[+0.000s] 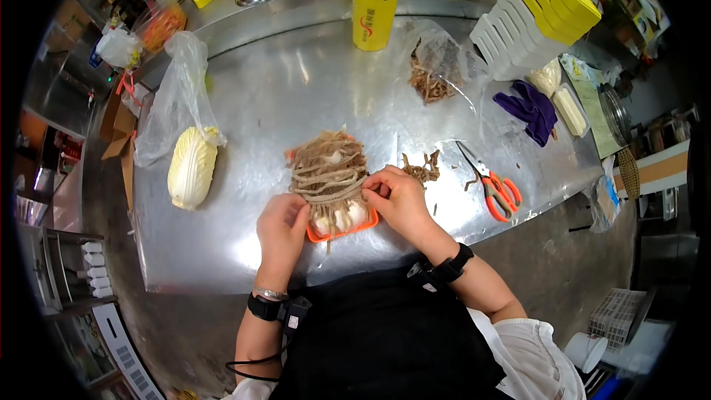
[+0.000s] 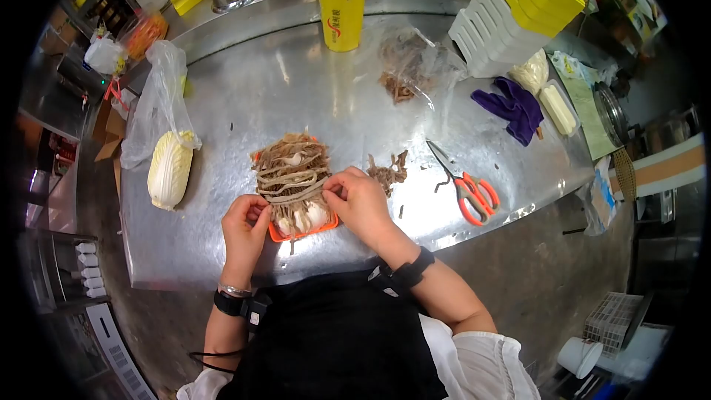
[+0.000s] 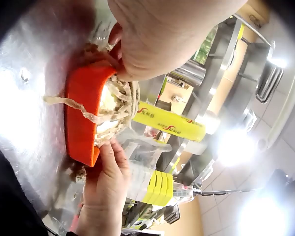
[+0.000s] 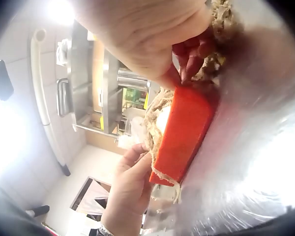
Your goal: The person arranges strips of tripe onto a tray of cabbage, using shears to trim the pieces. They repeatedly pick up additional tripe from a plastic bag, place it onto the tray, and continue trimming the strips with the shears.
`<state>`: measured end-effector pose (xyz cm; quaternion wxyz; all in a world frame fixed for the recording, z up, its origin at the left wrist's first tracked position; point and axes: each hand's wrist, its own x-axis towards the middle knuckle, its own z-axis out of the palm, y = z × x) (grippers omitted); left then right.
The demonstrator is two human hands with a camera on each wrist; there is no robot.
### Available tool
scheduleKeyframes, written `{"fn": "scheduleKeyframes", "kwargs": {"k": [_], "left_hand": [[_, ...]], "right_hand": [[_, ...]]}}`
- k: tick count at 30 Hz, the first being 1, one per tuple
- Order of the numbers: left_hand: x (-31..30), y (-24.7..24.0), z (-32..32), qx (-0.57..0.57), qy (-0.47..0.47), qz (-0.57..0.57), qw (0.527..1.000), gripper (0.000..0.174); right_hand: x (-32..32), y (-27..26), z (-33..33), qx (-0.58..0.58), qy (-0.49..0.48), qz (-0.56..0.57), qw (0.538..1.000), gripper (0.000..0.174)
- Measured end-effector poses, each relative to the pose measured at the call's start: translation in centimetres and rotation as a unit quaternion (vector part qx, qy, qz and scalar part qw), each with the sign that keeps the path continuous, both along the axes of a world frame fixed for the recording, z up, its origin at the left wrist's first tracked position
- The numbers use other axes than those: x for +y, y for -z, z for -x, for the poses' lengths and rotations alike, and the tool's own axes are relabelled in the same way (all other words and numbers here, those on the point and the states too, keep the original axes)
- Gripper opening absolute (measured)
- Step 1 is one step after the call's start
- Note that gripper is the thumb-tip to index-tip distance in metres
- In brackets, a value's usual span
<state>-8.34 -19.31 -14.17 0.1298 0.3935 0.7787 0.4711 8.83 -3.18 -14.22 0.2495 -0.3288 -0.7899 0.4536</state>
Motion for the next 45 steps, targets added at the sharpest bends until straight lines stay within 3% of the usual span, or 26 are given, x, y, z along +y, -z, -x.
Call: {"fn": "scheduleKeyframes", "kwargs": {"k": [4, 7, 10, 19, 22, 25, 28, 37, 40, 45], "left_hand": [[0.0, 1.0, 0.4, -0.086, -0.002, -0.003, 0.996, 0.009], [0.3, 0.6, -0.3, -0.051, -0.029, 0.008, 0.998, 0.009], [0.2, 0.6, -0.6, 0.063, -0.027, 0.013, 0.998, 0.009], [-0.3, -1.6, -0.6, 0.052, -0.002, -0.021, 0.998, 0.015], [1.2, -2.4, -0.4, 0.138, 0.086, -0.074, 0.984, 0.021], [2.1, -1.8, -0.5, 0.113, 0.091, -0.066, 0.987, 0.020], [2.5, -1.8, -0.5, 0.081, 0.074, -0.066, 0.992, 0.019], [3.3, -0.5, -0.4, 0.122, 0.035, -0.091, 0.988, 0.017], [3.0, -0.6, -0.4, 0.112, 0.036, -0.086, 0.989, 0.016], [2.1, -0.1, 0.1, 0.131, 0.045, -0.082, 0.987, 0.017]], "right_hand": [[-0.4, -0.2, 0.6, -0.019, 0.023, -0.004, 1.000, 0.010], [-0.6, 0.8, 1.0, -0.026, 0.030, -0.072, 0.997, 0.010], [-0.7, 1.1, 1.0, -0.005, 0.036, -0.070, 0.997, 0.010], [-0.3, -1.7, -0.2, 0.062, 0.025, -0.080, 0.995, 0.012], [-0.5, -1.6, 0.3, 0.091, -0.053, -0.036, 0.994, 0.015], [-0.5, -0.9, 1.2, 0.072, -0.083, -0.086, 0.990, 0.016], [-0.3, -0.7, 1.9, 0.097, -0.048, -0.055, 0.993, 0.014], [-0.3, 0.0, 2.5, 0.097, -0.038, -0.020, 0.994, 0.013], [-0.4, 0.4, 2.5, 0.131, -0.004, -0.065, 0.989, 0.014], [-0.5, 1.3, 2.6, 0.148, -0.025, -0.002, 0.989, 0.017]]}}
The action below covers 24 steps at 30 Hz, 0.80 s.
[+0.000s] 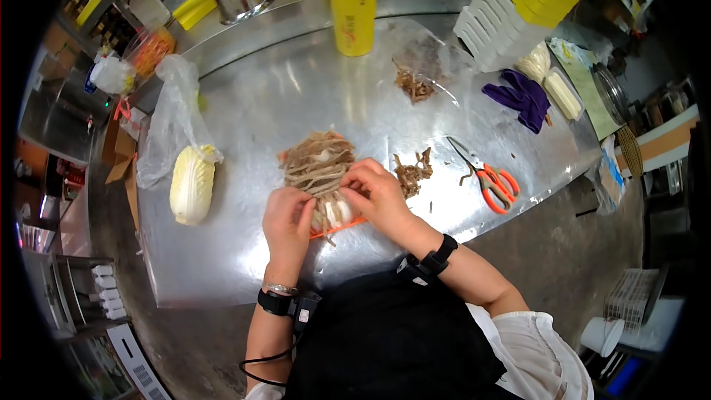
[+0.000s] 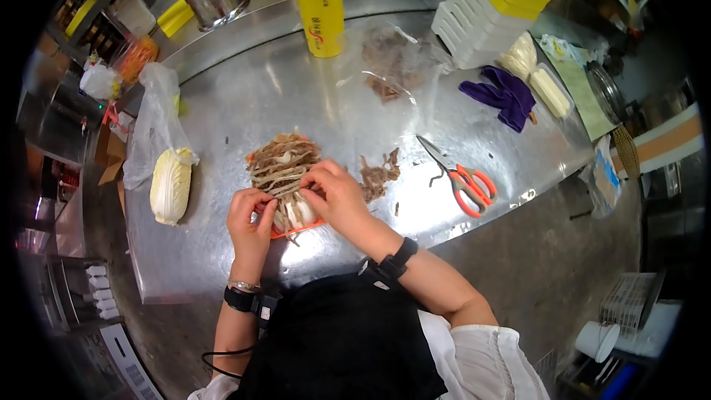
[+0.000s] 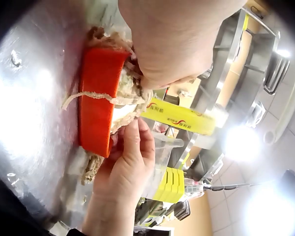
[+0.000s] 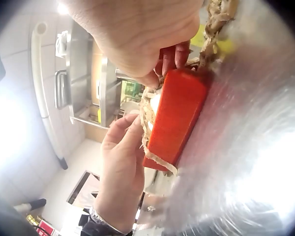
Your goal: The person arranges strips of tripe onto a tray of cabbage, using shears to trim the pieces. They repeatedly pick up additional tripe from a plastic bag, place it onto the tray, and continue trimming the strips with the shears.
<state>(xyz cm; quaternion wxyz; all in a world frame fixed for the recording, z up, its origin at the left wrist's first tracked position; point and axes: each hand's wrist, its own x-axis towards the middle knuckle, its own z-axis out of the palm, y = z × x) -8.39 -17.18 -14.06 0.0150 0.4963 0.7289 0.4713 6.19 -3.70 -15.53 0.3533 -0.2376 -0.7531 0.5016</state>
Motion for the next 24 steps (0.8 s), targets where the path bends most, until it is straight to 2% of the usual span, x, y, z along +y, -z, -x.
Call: {"fn": "scheduleKeyframes", "kwargs": {"k": [1, 4, 8, 9, 11, 12, 14, 18, 21, 24], "left_hand": [[0.1, 0.3, 0.0, 0.011, 0.006, 0.000, 1.000, 0.018], [-0.2, 0.3, -0.3, -0.064, 0.014, -0.011, 0.998, 0.019], [-0.9, -1.1, -0.1, -0.039, 0.012, 0.018, 0.999, 0.018], [-1.0, -1.4, -0.1, -0.035, 0.010, 0.015, 0.999, 0.018], [-1.2, -1.9, -0.1, -0.040, 0.001, 0.007, 0.999, 0.017], [-1.4, -2.1, -0.1, -0.042, -0.007, -0.001, 0.999, 0.016], [-1.4, -2.3, -0.2, -0.045, -0.022, -0.019, 0.999, 0.015], [-1.6, -3.5, -0.5, 0.035, 0.020, -0.031, 0.999, 0.013], [-1.1, -4.4, -1.3, 0.028, 0.046, -0.035, 0.998, 0.009], [0.0, -5.7, -2.8, -0.063, 0.057, -0.026, 0.996, 0.011]], "right_hand": [[0.2, 0.0, -0.2, 0.002, 0.002, 0.003, 1.000, 0.018], [0.5, -1.5, -1.5, -0.022, -0.026, -0.011, 0.999, 0.014], [3.4, -3.3, -5.2, -0.062, 0.062, -0.060, 0.994, 0.008], [4.4, -3.2, -6.4, -0.078, 0.077, -0.038, 0.993, 0.007], [6.0, -3.7, -8.9, -0.223, 0.115, -0.151, 0.956, 0.008], [6.6, -3.3, -9.8, -0.287, 0.128, -0.222, 0.923, 0.009], [7.5, -1.8, -10.8, -0.321, 0.105, -0.254, 0.906, 0.010], [8.5, -2.2, -11.2, -0.401, 0.047, -0.326, 0.855, 0.013], [9.1, -4.4, -12.0, -0.292, -0.005, -0.252, 0.923, 0.014], [8.7, -8.4, -12.2, -0.248, -0.054, -0.177, 0.951, 0.015]]}}
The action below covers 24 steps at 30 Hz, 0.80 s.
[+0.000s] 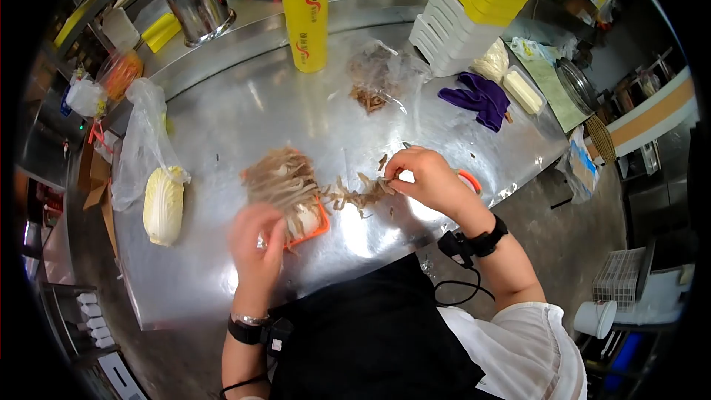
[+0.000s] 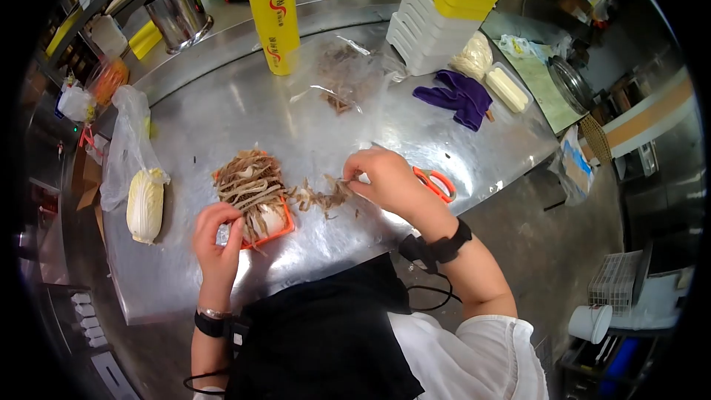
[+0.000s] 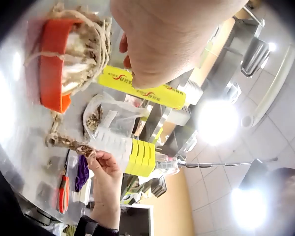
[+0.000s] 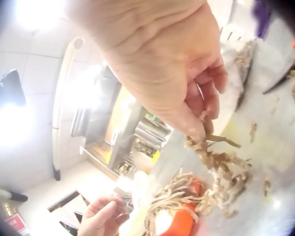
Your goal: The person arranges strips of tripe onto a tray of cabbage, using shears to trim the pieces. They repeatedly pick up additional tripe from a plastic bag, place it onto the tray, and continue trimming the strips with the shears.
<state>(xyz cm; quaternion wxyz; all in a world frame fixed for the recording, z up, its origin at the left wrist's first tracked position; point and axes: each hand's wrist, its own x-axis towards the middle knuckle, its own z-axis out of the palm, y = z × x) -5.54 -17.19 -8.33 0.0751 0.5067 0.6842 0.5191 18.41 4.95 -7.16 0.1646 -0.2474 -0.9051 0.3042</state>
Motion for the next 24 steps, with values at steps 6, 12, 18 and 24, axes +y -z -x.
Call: {"fn": "scheduleKeyframes", "kwargs": {"k": [6, 12, 18, 24], "left_hand": [[5.2, -1.6, -1.7, -0.071, 0.131, 0.028, 0.989, 0.015], [6.5, -2.3, -3.5, -0.262, 0.252, 0.170, 0.916, 0.032], [4.9, -0.5, -4.1, -0.360, 0.214, 0.103, 0.902, 0.022], [0.9, -2.2, -1.5, -0.397, 0.197, 0.113, 0.889, 0.018]], "right_hand": [[-1.5, -6.0, 1.3, 0.060, -0.100, -0.103, 0.988, 0.016], [-2.7, -9.0, 2.4, 0.111, -0.103, -0.167, 0.974, 0.018], [-2.1, -9.6, 1.3, 0.123, -0.050, -0.145, 0.981, 0.019], [-2.4, -8.3, 0.7, 0.075, -0.055, -0.033, 0.995, 0.014]]}}
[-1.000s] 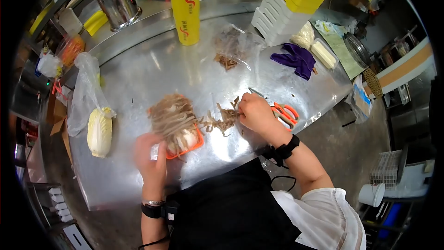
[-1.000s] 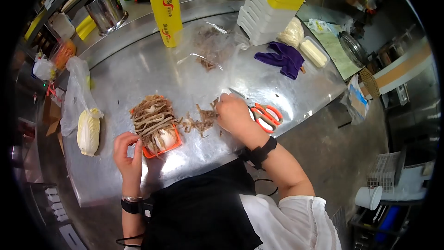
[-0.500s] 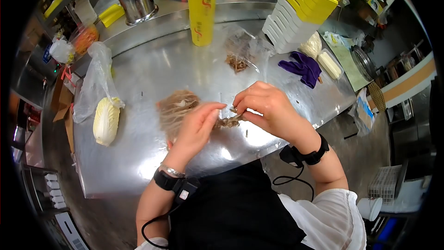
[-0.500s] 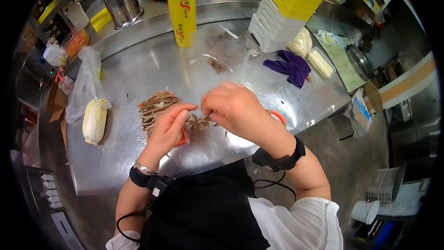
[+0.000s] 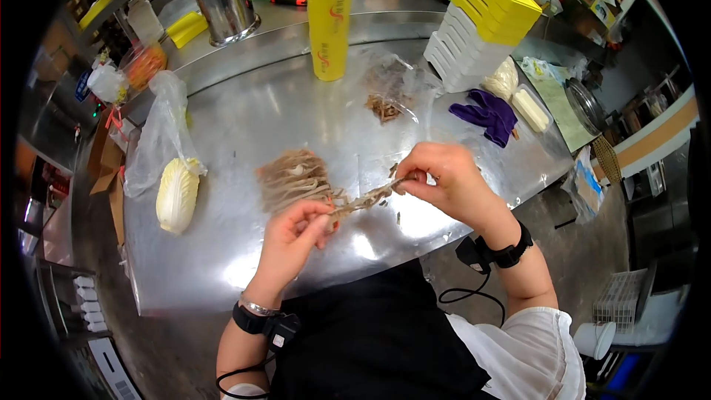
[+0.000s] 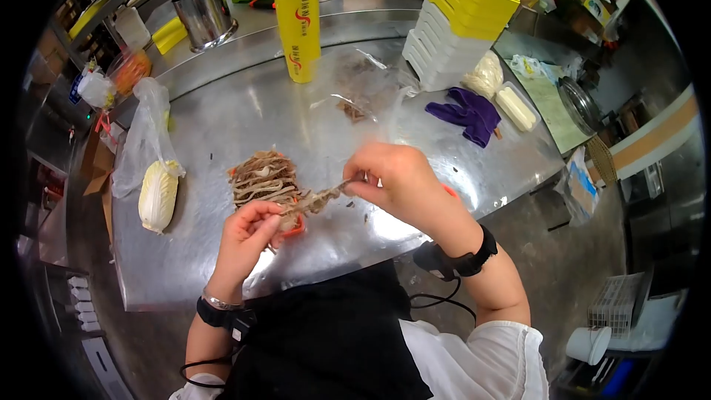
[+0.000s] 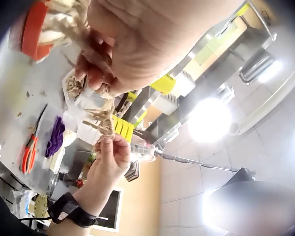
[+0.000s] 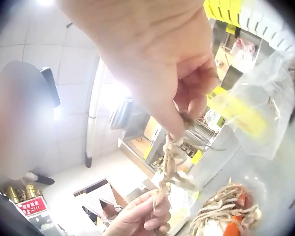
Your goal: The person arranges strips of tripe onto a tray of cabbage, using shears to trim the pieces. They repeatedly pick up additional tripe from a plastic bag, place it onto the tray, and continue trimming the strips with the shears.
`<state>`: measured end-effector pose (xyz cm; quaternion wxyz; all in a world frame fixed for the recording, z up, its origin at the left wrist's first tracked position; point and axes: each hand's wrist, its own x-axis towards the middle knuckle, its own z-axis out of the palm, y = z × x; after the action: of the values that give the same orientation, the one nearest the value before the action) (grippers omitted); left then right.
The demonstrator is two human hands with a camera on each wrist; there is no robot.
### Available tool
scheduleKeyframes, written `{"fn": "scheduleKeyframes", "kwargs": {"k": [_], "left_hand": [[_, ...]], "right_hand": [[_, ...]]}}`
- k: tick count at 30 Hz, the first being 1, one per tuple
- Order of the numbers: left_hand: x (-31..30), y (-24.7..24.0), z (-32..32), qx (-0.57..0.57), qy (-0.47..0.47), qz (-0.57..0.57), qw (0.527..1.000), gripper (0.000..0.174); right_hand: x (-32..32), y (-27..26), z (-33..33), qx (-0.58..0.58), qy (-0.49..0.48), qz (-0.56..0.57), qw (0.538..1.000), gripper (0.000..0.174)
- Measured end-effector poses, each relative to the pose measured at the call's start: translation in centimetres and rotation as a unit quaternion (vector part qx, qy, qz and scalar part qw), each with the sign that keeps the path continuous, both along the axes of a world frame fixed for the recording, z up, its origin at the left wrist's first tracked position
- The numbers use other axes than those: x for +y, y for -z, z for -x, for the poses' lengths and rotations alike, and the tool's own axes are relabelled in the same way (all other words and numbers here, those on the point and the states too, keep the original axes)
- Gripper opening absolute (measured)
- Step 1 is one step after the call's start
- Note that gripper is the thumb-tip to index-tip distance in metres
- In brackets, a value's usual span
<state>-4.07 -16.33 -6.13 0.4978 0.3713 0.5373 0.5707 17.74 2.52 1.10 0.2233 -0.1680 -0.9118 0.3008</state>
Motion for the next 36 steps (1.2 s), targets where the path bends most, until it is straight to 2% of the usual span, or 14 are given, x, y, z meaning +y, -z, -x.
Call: {"fn": "scheduleKeyframes", "kwargs": {"k": [1, 4, 5, 8, 11, 14, 17, 22, 23, 26, 27, 30, 33, 36], "left_hand": [[-0.7, 0.1, 0.6, -0.008, -0.024, 0.047, 0.999, 0.017], [-2.1, -0.2, 1.2, 0.104, -0.078, -0.004, 0.991, 0.014], [-2.6, -0.3, 1.7, 0.199, -0.094, -0.024, 0.975, 0.012], [-4.4, -0.6, 3.0, 0.389, -0.122, -0.030, 0.913, 0.012], [-6.8, 0.3, 4.3, 0.362, -0.082, 0.019, 0.928, 0.013], [-7.0, 3.0, 5.1, 0.333, -0.128, 0.031, 0.933, 0.010], [-6.5, 3.0, 4.6, 0.286, -0.151, 0.036, 0.945, 0.011], [-6.4, -0.4, 3.8, 0.214, -0.154, -0.016, 0.965, 0.010], [-6.3, -1.0, 3.6, 0.211, -0.151, -0.027, 0.965, 0.010], [-5.9, -2.6, 2.9, 0.200, -0.151, -0.058, 0.966, 0.011], [-5.8, -2.8, 2.8, 0.196, -0.152, -0.068, 0.966, 0.011], [-6.0, -3.2, 3.0, 0.172, -0.161, -0.087, 0.968, 0.014], [-6.8, -3.0, 3.6, 0.192, -0.202, -0.098, 0.955, 0.014], [-7.9, -2.4, 4.2, 0.177, -0.204, -0.064, 0.961, 0.013]], "right_hand": [[-0.1, 0.6, 0.2, -0.012, -0.015, 0.037, 0.999, 0.013], [-0.9, 2.8, 1.2, -0.027, -0.034, 0.155, 0.987, 0.010], [-1.2, 3.6, 1.6, -0.019, -0.043, 0.158, 0.986, 0.008], [-2.7, 5.2, 2.8, -0.023, -0.041, 0.154, 0.987, 0.008], [-3.5, 8.2, 3.6, 0.001, -0.071, 0.120, 0.990, 0.007], [-4.2, 11.2, 4.8, 0.011, -0.035, 0.153, 0.988, 0.008], [-5.6, 10.8, 6.2, 0.001, -0.037, 0.183, 0.982, 0.009], [-8.1, 10.3, 8.4, 0.034, -0.101, 0.221, 0.969, 0.024], [-8.3, 10.4, 8.8, 0.027, -0.116, 0.225, 0.967, 0.034], [-9.4, 10.0, 10.2, -0.007, -0.122, 0.304, 0.945, 0.038], [-9.6, 10.3, 10.6, 0.003, -0.128, 0.281, 0.951, 0.040], [-9.8, 11.2, 11.1, 0.047, -0.115, 0.259, 0.958, 0.038], [-8.9, 10.4, 9.7, -0.026, -0.084, 0.305, 0.948, 0.034], [-8.4, 10.9, 8.0, 0.041, -0.076, 0.303, 0.949, 0.029]]}}
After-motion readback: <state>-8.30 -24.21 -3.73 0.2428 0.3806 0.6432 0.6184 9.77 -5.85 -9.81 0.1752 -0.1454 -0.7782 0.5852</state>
